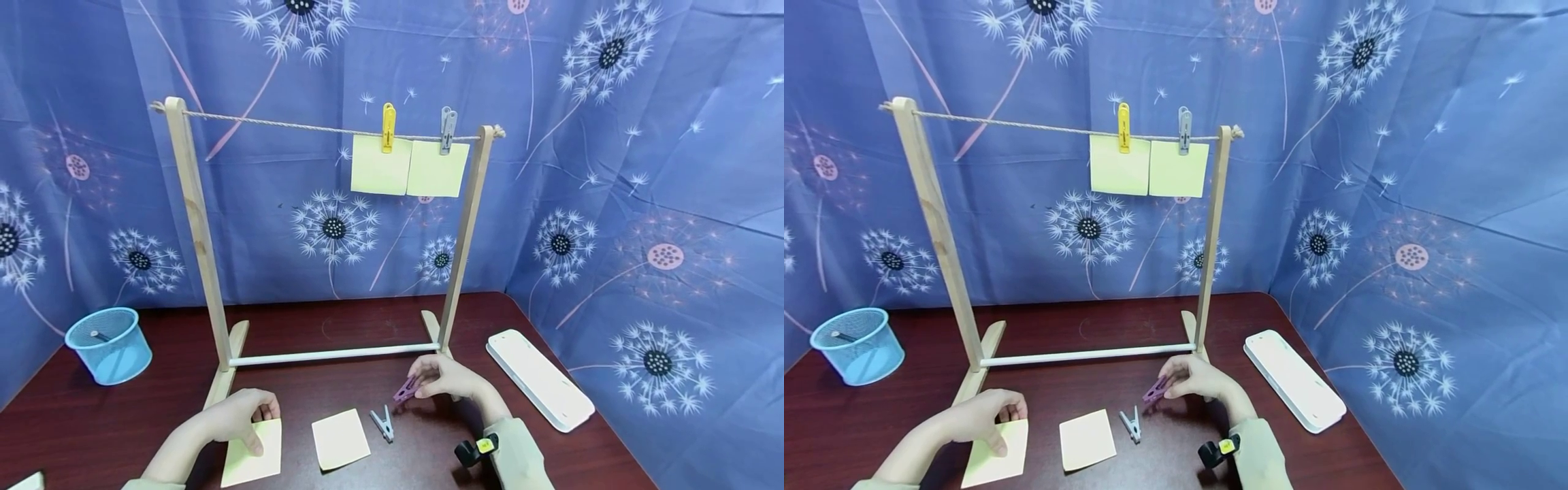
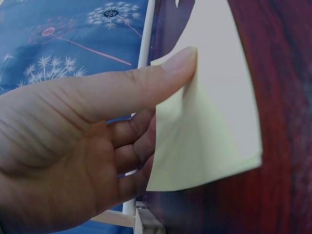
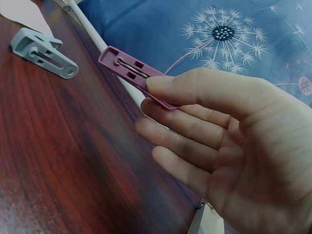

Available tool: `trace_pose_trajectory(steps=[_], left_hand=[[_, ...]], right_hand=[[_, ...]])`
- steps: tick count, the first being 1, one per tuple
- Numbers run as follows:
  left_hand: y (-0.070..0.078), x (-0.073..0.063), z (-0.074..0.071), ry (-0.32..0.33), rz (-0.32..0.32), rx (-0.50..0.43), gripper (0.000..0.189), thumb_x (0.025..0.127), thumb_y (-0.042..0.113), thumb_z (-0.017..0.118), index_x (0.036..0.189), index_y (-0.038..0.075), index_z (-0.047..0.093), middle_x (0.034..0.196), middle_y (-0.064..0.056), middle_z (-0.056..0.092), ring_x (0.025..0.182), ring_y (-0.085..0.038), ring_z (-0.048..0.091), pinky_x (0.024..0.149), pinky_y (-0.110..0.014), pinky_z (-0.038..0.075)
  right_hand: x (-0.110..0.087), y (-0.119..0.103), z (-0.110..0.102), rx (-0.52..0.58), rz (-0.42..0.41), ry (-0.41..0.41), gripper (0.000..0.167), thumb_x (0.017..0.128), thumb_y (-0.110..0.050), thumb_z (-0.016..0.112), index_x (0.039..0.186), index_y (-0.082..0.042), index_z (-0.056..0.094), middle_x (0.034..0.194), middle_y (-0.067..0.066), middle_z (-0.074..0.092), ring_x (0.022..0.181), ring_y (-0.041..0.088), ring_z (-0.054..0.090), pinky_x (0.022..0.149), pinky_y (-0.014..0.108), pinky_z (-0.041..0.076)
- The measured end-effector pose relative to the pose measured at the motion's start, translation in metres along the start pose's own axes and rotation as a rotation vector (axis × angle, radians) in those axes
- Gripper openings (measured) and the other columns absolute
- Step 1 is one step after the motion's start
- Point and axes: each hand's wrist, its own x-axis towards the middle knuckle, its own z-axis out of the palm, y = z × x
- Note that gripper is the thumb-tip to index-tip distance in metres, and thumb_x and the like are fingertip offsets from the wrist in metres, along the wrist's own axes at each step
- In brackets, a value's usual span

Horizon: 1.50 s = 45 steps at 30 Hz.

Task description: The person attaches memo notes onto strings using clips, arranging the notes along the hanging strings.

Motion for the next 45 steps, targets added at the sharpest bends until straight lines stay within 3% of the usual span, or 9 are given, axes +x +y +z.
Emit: trace_pose_trajectory(steps=[8,17,27,34,45], left_hand=[[-0.0027,-0.0017,-0.0003,0.055,-0.007,0.065,0.045,0.053,-0.001,0.088,0.087,0.009,0.06,0.081,0.006,0.058,0.074,-0.001,0.048,0.065,-0.022,0.041],[-0.0008,-0.0013,-0.0016,0.077,-0.107,0.095,0.034,0.057,0.001,0.089,0.082,0.008,0.066,0.076,0.004,0.06,0.07,-0.002,0.049,0.062,-0.021,0.043],[-0.0023,-0.0002,0.0001,0.098,-0.094,0.135,0.031,0.057,0.003,0.089,0.077,0.008,0.065,0.073,0.005,0.061,0.067,0.0,0.05,0.06,-0.021,0.044],[-0.0033,-0.0006,0.0012,0.092,-0.088,0.111,0.031,0.058,0.004,0.089,0.076,0.007,0.064,0.072,0.005,0.06,0.066,0.0,0.049,0.059,-0.021,0.044],[-0.0079,-0.0001,0.0022,0.105,-0.068,0.079,0.026,0.059,0.005,0.087,0.071,0.006,0.064,0.065,0.006,0.061,0.06,0.001,0.047,0.056,-0.02,0.043]], right_hand=[[-0.0005,-0.0031,0.0027,-0.012,-0.015,0.046,0.034,0.086,-0.008,0.071,0.109,0.012,0.059,0.101,0.023,0.068,0.089,0.004,0.065,0.082,0.022,0.053],[-0.0002,-0.005,0.0029,-0.033,-0.033,0.131,0.033,0.088,-0.006,0.068,0.114,0.012,0.059,0.098,0.015,0.068,0.088,0.007,0.063,0.081,0.023,0.05],[0.0,-0.0048,0.0031,-0.036,-0.032,0.157,0.041,0.087,-0.008,0.07,0.12,0.013,0.057,0.102,0.028,0.065,0.092,0.008,0.062,0.084,0.024,0.05],[-0.0011,-0.002,0.0022,-0.045,-0.057,0.162,0.03,0.087,-0.004,0.069,0.112,0.01,0.062,0.098,0.029,0.066,0.091,0.005,0.063,0.085,0.025,0.05],[-0.0008,-0.0029,0.0025,-0.026,-0.09,0.179,0.032,0.088,-0.006,0.069,0.114,0.01,0.061,0.102,0.031,0.065,0.094,0.003,0.063,0.087,0.022,0.05]])
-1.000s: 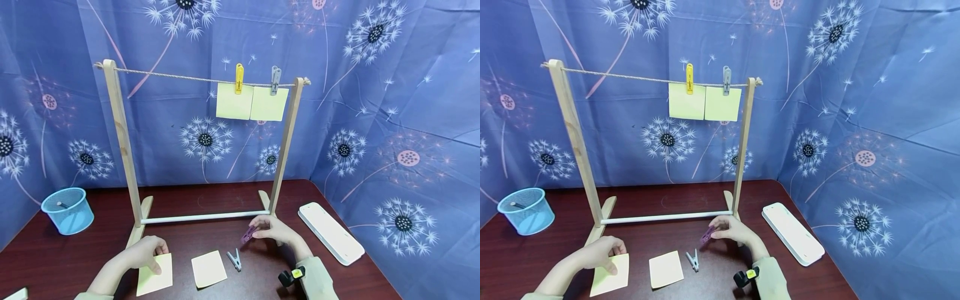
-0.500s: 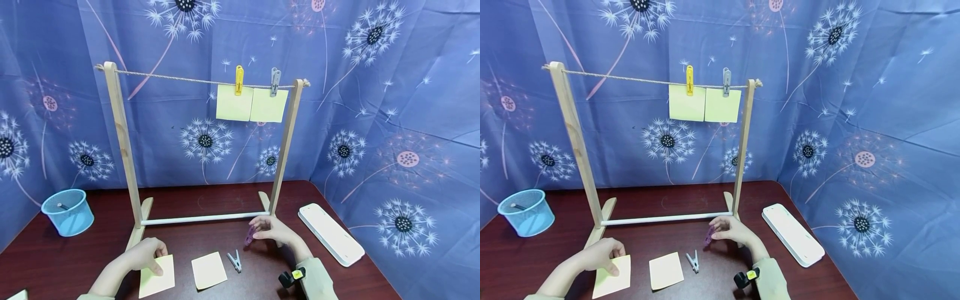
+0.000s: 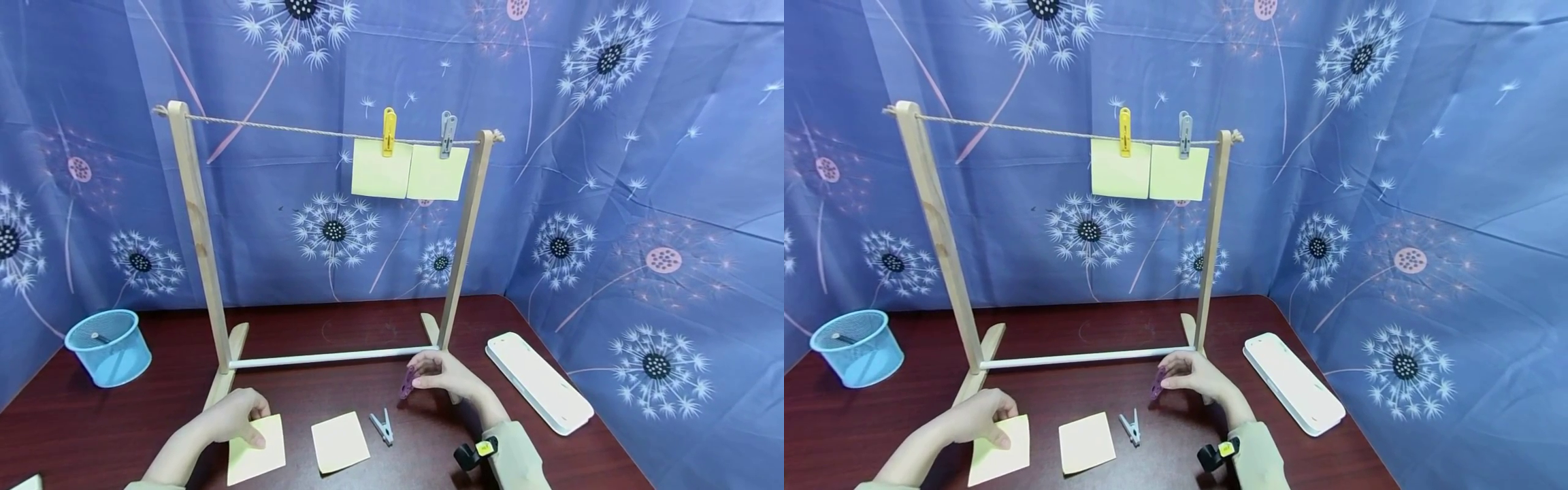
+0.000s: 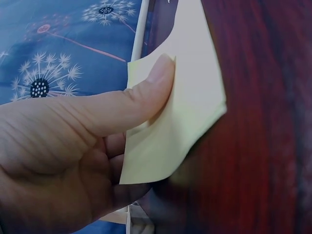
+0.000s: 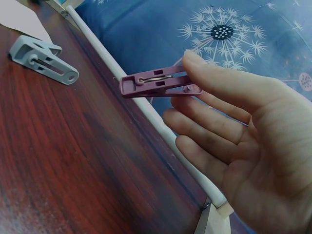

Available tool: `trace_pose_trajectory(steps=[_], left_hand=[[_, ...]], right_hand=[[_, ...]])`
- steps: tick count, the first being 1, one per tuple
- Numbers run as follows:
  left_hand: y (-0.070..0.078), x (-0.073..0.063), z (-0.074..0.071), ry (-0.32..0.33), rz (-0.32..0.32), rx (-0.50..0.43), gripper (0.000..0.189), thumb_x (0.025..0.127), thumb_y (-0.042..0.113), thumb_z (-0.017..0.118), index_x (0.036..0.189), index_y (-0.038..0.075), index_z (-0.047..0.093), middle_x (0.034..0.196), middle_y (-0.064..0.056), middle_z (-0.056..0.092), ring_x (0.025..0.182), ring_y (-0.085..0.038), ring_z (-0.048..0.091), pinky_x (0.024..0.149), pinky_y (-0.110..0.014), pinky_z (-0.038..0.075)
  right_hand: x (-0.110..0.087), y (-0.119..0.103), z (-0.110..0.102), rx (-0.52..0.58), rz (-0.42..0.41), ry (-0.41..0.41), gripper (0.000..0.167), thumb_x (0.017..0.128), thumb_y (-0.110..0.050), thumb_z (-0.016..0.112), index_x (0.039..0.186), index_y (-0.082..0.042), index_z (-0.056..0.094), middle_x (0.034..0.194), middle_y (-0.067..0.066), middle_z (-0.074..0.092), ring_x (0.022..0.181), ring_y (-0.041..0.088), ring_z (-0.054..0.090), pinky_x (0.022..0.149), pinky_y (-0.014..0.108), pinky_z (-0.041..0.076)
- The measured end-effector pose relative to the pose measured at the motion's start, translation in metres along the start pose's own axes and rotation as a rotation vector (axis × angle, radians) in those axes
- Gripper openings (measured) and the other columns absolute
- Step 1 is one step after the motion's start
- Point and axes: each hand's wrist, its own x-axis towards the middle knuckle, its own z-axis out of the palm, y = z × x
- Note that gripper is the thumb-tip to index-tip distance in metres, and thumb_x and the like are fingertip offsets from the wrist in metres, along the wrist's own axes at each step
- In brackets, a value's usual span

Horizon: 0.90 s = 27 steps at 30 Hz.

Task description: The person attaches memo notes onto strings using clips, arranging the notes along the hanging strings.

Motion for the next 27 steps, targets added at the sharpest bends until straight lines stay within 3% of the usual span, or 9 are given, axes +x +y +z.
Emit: trace_pose_trajectory(steps=[9,14,20,27], left_hand=[[0.0004,0.0002,0.0003,-0.011,0.006,-0.023,0.025,0.059,0.005,0.087,0.07,0.006,0.064,0.062,0.006,0.061,0.058,0.002,0.048,0.054,-0.02,0.043],[-0.0006,-0.0005,-0.0002,-0.02,0.012,-0.024,0.024,0.062,0.007,0.086,0.072,0.006,0.065,0.065,0.007,0.062,0.06,0.002,0.048,0.056,-0.02,0.043],[-0.0039,-0.0003,-0.0026,-0.049,0.032,-0.129,0.023,0.064,0.008,0.085,0.075,0.002,0.066,0.066,0.005,0.064,0.059,0.003,0.05,0.056,-0.02,0.044],[-0.0055,0.0022,-0.0083,-0.127,0.026,-0.23,0.022,0.067,0.007,0.083,0.078,-0.001,0.067,0.068,0.004,0.066,0.061,0.001,0.054,0.057,-0.019,0.046]], right_hand=[[0.0011,-0.0006,0.0012,-0.008,0.005,0.0,0.035,0.089,-0.011,0.07,0.115,0.011,0.06,0.105,0.028,0.066,0.095,0.002,0.063,0.088,0.022,0.05],[0.0004,-0.0007,0.0029,0.014,0.014,-0.008,0.037,0.089,-0.008,0.069,0.116,0.013,0.059,0.105,0.033,0.064,0.095,0.003,0.063,0.087,0.022,0.05],[0.0019,0.0007,0.0029,-0.014,0.016,-0.006,0.032,0.089,-0.005,0.068,0.117,0.01,0.06,0.106,0.031,0.065,0.095,0.004,0.064,0.087,0.023,0.05],[0.0048,-0.0037,0.0013,-0.032,0.012,-0.014,0.035,0.089,-0.007,0.067,0.118,0.011,0.059,0.107,0.03,0.066,0.097,0.008,0.064,0.088,0.024,0.051]])
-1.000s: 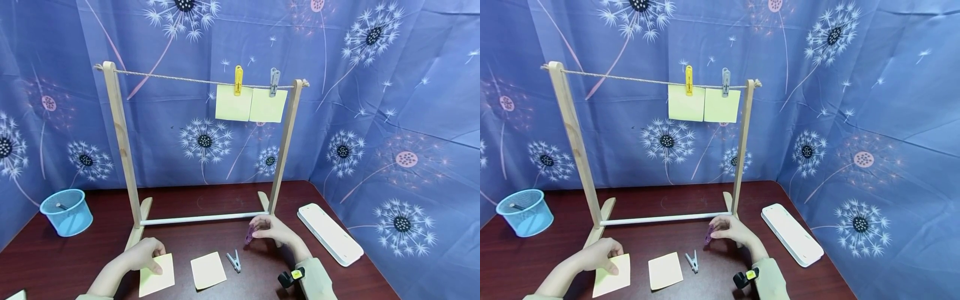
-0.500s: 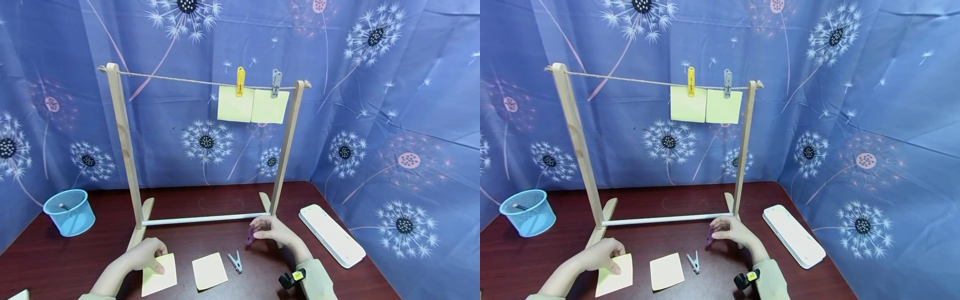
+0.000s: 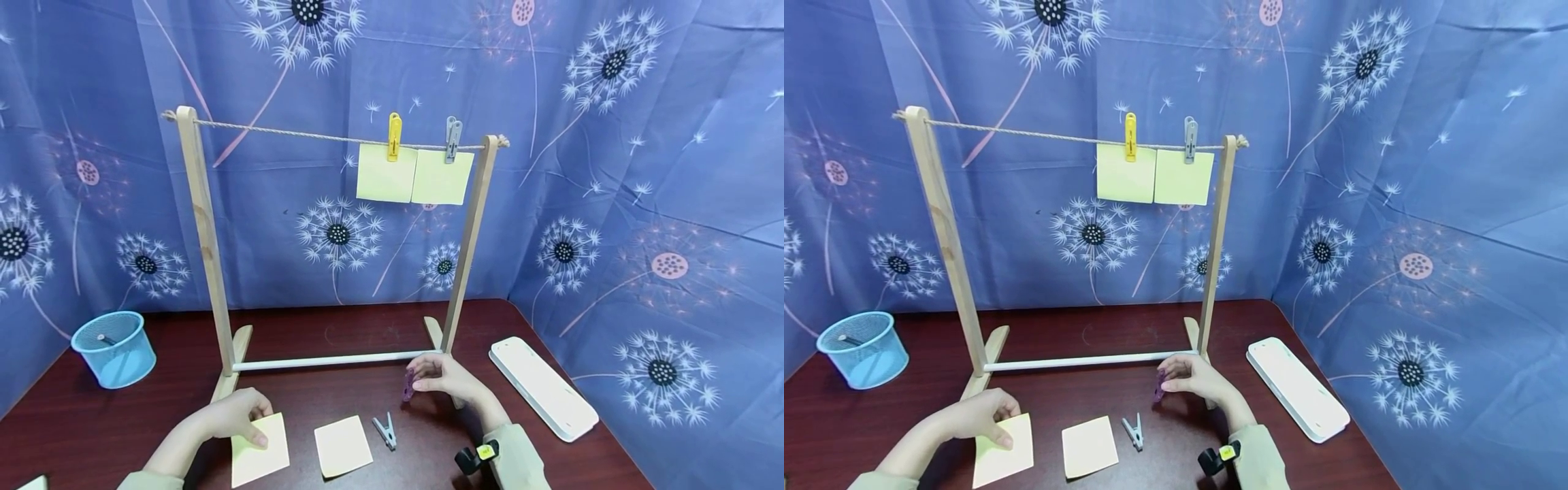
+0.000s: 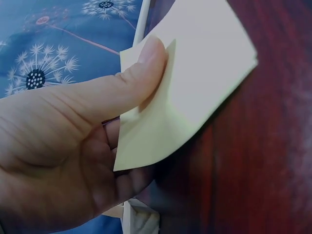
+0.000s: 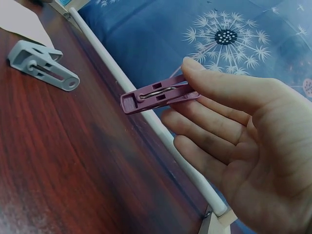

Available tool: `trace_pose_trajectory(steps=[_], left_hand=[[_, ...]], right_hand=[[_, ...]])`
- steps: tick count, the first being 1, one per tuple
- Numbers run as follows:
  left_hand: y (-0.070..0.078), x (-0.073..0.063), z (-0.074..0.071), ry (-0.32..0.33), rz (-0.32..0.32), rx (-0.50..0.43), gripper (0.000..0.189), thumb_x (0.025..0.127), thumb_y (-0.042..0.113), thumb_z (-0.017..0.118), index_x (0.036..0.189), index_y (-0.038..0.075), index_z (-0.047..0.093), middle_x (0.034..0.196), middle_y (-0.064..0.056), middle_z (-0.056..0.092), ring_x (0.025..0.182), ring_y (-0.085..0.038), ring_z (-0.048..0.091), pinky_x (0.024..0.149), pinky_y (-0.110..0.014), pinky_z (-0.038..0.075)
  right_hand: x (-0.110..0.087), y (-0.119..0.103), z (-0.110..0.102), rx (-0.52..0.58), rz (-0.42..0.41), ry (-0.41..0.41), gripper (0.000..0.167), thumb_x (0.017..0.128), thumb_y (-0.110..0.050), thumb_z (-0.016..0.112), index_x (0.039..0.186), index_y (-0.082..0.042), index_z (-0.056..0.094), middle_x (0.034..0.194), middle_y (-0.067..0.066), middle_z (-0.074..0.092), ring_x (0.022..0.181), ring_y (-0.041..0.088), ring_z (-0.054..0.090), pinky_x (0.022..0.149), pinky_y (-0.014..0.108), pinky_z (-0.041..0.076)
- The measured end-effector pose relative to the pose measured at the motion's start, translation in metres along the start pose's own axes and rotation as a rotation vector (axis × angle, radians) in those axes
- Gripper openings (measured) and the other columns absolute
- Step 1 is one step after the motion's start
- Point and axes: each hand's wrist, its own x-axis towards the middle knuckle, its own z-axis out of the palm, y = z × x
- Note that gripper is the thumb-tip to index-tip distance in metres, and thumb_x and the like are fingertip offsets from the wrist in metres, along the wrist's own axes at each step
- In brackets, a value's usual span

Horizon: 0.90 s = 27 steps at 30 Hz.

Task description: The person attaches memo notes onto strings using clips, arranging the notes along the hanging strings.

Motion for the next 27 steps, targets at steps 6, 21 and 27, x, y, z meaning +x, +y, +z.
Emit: trace_pose_trajectory(steps=[6,21,27], left_hand=[[0.0,0.003,-0.003,-0.066,0.009,-0.127,0.021,0.069,0.003,0.08,0.078,-0.01,0.065,0.069,-0.001,0.069,0.059,-0.001,0.058,0.054,-0.017,0.047],[0.014,0.0,-0.024,-0.173,0.011,-0.165,0.024,0.078,0.009,0.076,0.084,-0.012,0.066,0.071,0.008,0.066,0.062,0.001,0.055,0.056,-0.015,0.043],[0.023,-0.002,-0.032,-0.154,-0.01,-0.153,0.025,0.082,0.011,0.074,0.086,-0.012,0.065,0.073,0.008,0.063,0.064,0.001,0.054,0.058,-0.016,0.044]], right_hand=[[0.004,-0.005,0.0,-0.021,0.0,-0.014,0.036,0.09,-0.008,0.067,0.118,0.012,0.059,0.107,0.029,0.067,0.098,0.006,0.063,0.087,0.023,0.05],[0.012,-0.016,0.0,-0.019,-0.024,-0.057,0.036,0.091,-0.008,0.067,0.119,0.013,0.056,0.11,0.029,0.065,0.101,0.009,0.063,0.086,0.024,0.052],[0.021,-0.027,0.0,-0.032,-0.058,-0.057,0.032,0.091,-0.008,0.068,0.116,0.008,0.058,0.105,0.027,0.066,0.099,0.006,0.064,0.086,0.025,0.052]])
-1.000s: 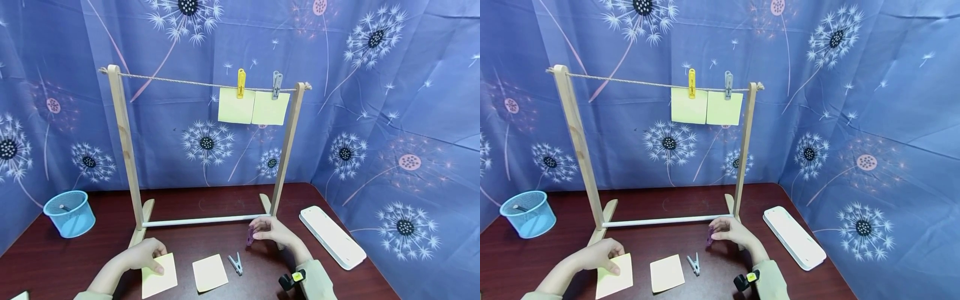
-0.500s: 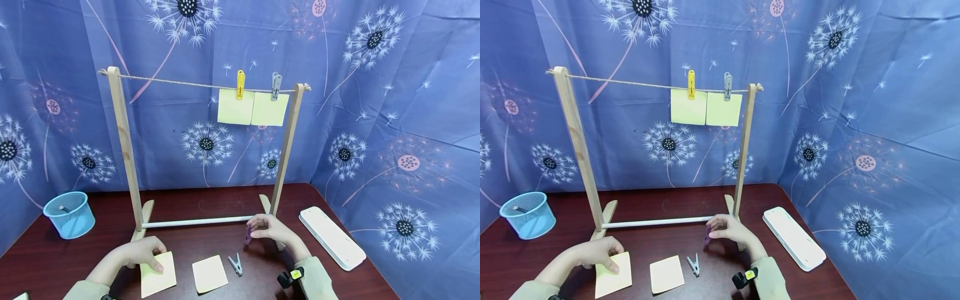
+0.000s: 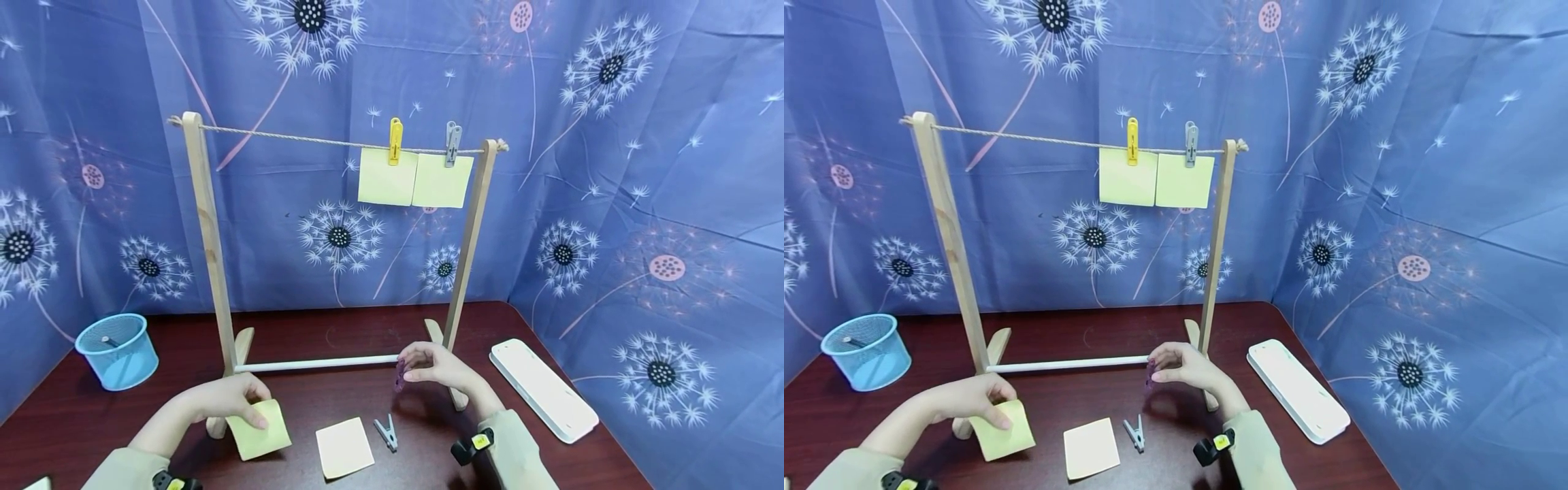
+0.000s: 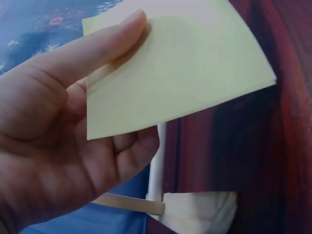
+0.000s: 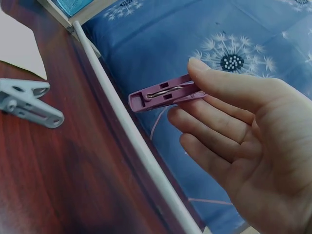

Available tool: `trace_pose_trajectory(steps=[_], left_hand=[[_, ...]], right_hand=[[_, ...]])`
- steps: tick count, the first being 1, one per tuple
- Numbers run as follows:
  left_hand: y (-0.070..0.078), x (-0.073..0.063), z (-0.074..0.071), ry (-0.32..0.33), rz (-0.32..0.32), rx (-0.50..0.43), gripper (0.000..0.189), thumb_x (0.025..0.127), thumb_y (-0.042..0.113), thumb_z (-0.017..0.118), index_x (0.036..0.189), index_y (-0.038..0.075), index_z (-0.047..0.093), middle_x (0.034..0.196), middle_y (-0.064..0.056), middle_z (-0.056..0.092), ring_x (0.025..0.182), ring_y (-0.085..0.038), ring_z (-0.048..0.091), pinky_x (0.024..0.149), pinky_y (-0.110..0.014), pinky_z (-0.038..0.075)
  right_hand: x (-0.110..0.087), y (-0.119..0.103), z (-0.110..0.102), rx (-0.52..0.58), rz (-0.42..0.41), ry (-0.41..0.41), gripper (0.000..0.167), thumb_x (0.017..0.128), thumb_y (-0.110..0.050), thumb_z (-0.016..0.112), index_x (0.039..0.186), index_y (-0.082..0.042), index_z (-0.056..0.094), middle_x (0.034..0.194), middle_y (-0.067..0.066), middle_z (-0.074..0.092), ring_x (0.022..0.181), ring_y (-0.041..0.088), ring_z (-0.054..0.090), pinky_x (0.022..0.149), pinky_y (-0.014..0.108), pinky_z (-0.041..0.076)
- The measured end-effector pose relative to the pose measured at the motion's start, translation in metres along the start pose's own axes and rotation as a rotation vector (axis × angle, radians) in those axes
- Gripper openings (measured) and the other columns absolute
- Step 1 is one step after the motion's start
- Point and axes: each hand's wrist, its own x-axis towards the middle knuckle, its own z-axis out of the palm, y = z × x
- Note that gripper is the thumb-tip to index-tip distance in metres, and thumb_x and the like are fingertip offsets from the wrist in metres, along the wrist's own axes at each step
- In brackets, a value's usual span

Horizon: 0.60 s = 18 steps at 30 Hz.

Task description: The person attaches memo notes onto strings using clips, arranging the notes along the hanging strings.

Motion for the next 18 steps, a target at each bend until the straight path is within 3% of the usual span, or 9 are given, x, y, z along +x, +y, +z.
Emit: trace_pose_trajectory(steps=[9,17,18], left_hand=[[0.015,-0.001,-0.009,0.108,-0.003,0.044,0.023,0.084,0.014,0.074,0.09,-0.007,0.067,0.079,0.004,0.064,0.068,-0.002,0.058,0.062,-0.019,0.048],[0.029,0.006,-0.017,0.254,0.013,0.119,0.021,0.083,0.016,0.075,0.092,-0.002,0.068,0.08,0.003,0.065,0.07,-0.003,0.056,0.065,-0.021,0.048],[0.031,0.007,-0.018,0.29,0.018,0.143,0.02,0.083,0.016,0.076,0.092,0.0,0.069,0.079,0.003,0.065,0.078,-0.007,0.058,0.073,-0.025,0.05]], right_hand=[[0.02,-0.028,-0.003,-0.013,-0.027,0.062,0.035,0.087,-0.003,0.07,0.118,0.008,0.059,0.106,0.026,0.069,0.096,0.004,0.066,0.084,0.025,0.054],[0.043,-0.061,-0.007,-0.118,-0.073,0.306,0.035,0.086,-0.005,0.073,0.118,0.002,0.063,0.103,0.021,0.069,0.096,0.025,0.068,0.084,0.033,0.056],[0.046,-0.065,-0.008,-0.132,-0.078,0.33,0.035,0.085,-0.006,0.074,0.118,0.002,0.063,0.104,0.02,0.069,0.097,0.028,0.068,0.085,0.035,0.055]])
